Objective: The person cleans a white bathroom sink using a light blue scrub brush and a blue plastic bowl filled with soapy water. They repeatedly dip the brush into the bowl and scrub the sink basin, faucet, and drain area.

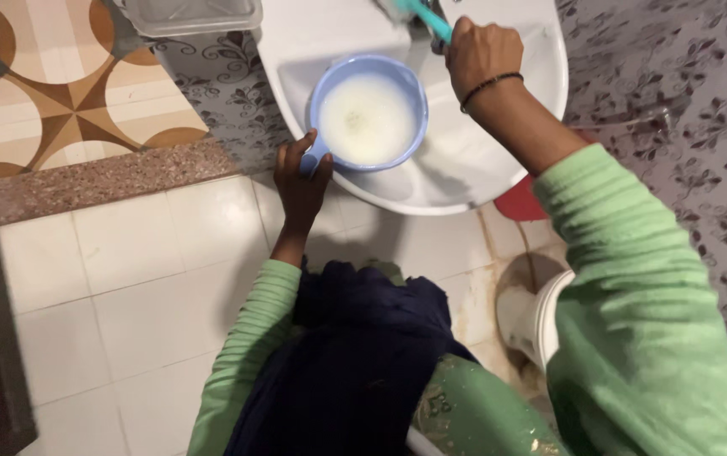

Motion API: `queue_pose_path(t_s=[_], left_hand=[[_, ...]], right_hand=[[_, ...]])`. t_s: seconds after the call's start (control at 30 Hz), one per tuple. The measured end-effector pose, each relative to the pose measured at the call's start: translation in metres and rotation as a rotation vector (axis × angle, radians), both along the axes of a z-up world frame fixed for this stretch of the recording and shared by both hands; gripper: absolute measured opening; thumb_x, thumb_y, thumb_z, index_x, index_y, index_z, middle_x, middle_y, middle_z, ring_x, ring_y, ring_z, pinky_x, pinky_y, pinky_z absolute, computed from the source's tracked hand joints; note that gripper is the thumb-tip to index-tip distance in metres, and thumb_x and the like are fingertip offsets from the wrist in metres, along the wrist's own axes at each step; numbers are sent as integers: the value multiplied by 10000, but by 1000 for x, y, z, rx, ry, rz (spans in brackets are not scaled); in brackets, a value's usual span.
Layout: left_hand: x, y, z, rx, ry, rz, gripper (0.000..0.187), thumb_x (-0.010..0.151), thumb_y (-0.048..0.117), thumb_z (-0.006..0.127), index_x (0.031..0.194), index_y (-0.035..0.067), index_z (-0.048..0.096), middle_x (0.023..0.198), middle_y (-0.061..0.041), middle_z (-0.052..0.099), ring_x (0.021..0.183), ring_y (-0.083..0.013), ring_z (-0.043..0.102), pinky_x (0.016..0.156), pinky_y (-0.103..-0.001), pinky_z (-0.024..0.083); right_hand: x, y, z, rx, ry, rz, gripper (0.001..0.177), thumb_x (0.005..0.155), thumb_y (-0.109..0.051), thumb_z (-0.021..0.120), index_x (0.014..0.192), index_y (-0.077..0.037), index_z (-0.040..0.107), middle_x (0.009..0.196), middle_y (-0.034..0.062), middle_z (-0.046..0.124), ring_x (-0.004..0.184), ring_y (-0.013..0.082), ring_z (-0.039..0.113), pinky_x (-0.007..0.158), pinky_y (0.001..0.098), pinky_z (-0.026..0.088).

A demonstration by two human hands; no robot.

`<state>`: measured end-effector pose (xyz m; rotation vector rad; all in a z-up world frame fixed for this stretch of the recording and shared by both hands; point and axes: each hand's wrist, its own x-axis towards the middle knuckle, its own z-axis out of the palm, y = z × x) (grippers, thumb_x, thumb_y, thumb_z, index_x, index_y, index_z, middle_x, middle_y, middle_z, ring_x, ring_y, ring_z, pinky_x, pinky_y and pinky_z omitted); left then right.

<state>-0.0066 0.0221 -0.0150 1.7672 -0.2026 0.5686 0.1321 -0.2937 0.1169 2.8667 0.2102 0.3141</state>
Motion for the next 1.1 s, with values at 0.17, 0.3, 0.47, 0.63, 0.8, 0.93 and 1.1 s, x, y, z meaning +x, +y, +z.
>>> queue_pose_path(t_s=[0.17,0.3,0.47,0.63,0.8,0.93,1.1], left_hand=[[4,0,6,38,-6,18,421,904,177,791,1301,110,665,1057,-125,623,947,-281,637,832,-405,534],[-6,-2,-3,87,-20,39,420,917,170,797,1309,101,665,1037,-116,623,940,-285,608,844,-418,514],[0,-3,0,13,-26,9,434,922,155,780,1330,100,644,1054,-119,600,930,-269,612,818,-404,519],[3,-5,3,8,-21,28,436,896,135,761,1315,106,644,1076,-131,595,958,-267,633,836,-404,536],[-2,-6,3,32,-27,45,428,906,127,750,1321,104,644,1089,-136,613,989,-287,632,865,-413,536],[0,-6,2,39,48,49,435,905,141,752,1326,103,648,1082,-135,610,951,-283,624,839,-409,529],[-4,-3,-2,106,-47,68,414,946,170,770,1334,103,641,1097,-113,622,989,-275,616,866,-406,525]], right_hand=[[9,119,-47,91,-188,-7,38,906,-101,630,879,-106,657,700,119,719,643,293,732,548,413,557],[-38,140,-46,216,-85,215,63,932,-105,593,887,-85,633,697,138,698,615,312,705,558,431,545],[-12,34,-29,-23,-141,56,86,904,-97,615,963,-38,633,645,111,688,561,272,689,492,409,521],[8,86,-54,79,-160,-52,34,873,-80,609,853,-107,610,668,120,694,613,298,720,497,422,537],[-40,163,-41,148,-97,271,59,899,-129,603,904,-71,612,631,131,682,543,307,693,487,436,524],[-2,110,12,17,23,362,133,950,-246,621,908,-120,620,621,132,687,539,301,694,480,435,513],[86,52,74,-207,-42,466,259,923,-386,656,940,-143,744,713,107,703,638,268,697,538,425,525]])
